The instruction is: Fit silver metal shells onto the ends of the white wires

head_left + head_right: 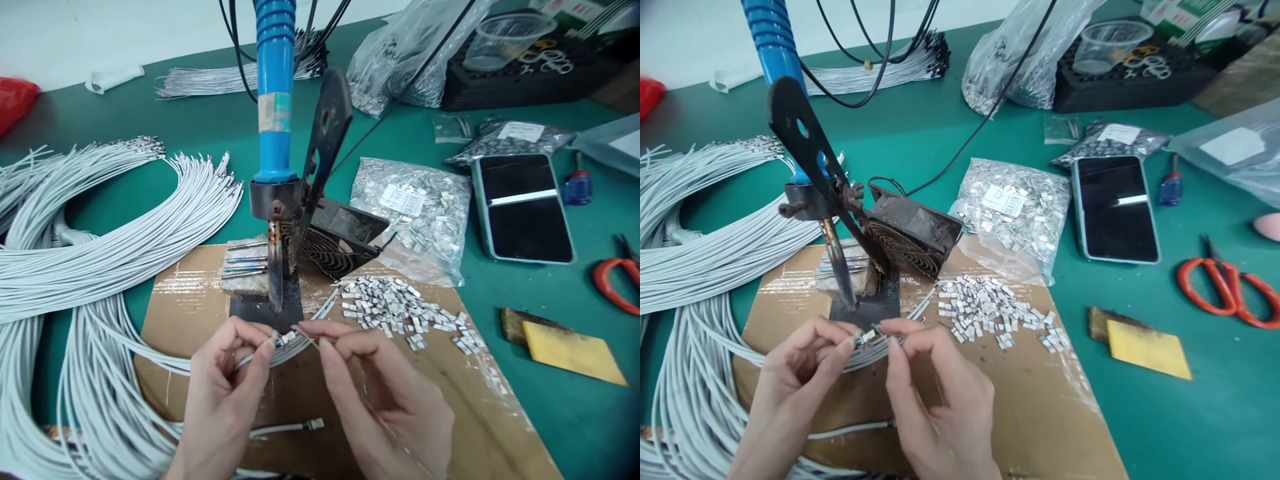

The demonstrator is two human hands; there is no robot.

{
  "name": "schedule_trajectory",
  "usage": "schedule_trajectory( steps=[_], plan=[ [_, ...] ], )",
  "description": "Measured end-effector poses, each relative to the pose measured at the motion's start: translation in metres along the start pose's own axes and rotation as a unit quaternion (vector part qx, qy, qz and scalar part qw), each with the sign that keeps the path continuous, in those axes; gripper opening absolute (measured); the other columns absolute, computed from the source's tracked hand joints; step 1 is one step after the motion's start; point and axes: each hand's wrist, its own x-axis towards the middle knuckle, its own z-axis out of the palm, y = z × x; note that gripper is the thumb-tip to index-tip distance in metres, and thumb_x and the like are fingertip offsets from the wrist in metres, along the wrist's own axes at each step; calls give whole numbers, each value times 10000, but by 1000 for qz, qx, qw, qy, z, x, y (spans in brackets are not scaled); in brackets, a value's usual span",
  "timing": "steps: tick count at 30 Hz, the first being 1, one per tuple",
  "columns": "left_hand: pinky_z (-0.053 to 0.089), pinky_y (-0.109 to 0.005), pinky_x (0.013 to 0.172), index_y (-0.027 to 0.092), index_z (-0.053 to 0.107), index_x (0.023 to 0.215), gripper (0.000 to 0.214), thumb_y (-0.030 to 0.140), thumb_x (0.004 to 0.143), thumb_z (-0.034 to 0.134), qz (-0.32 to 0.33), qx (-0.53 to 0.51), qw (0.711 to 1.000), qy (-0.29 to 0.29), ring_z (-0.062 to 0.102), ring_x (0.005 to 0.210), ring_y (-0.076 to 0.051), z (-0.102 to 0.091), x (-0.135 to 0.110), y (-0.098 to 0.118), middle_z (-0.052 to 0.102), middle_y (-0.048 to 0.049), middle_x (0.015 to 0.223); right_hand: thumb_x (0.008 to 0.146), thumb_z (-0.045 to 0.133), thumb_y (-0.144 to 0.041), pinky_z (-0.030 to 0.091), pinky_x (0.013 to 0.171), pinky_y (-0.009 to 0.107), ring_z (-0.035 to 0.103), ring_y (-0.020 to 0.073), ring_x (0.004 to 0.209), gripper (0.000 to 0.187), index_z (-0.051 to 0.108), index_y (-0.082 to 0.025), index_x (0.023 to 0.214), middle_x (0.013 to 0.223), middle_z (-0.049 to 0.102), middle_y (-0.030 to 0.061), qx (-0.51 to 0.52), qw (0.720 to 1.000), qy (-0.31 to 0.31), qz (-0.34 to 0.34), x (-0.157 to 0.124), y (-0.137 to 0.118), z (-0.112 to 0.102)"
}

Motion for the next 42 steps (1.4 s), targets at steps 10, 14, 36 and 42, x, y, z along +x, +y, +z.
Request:
schedule_trajectory(
  steps=[10, 14, 36, 42],
  plan=[
    [452, -162, 666, 216, 700, 779, 196, 354, 916, 728, -34, 18, 999, 21, 589, 770, -128, 7, -26, 2, 708, -4, 839, 1110, 398, -443, 538, 686, 235, 670, 161, 742, 479, 795, -261, 914, 771, 717, 18, 39, 999, 0, 18, -4, 32, -36],
    [483, -155, 666, 208, 695, 787, 173, 315, 923, 710, -26, 40, 999, 22, 628, 732, -116, 8, -32, 0, 727, -12, 856, 1025, 606, -316, 531, 658, 200, 674, 143, 758, 205, 798, -271, 971, 834, 724, 2, 23, 997, -76, 18, -10, 19, -29],
    [587, -203, 663, 243, 728, 757, 151, 244, 900, 680, 68, 172, 982, 45, 745, 813, -191, 13, -49, -4, 766, -38, 872, 892, 739, -253, 471, 557, 213, 590, 125, 607, 159, 767, -211, 742, 669, 663, -16, 90, 986, -120, 77, -10, 11, -19],
    [494, -159, 572, 236, 712, 739, 156, 295, 883, 705, -6, 119, 991, 59, 651, 692, -125, 15, -50, 2, 741, -16, 868, 1092, 361, -551, 507, 633, 282, 618, 171, 667, 607, 847, -224, 935, 697, 680, 37, 130, 987, -42, 89, -12, 27, -38]
  ],
)
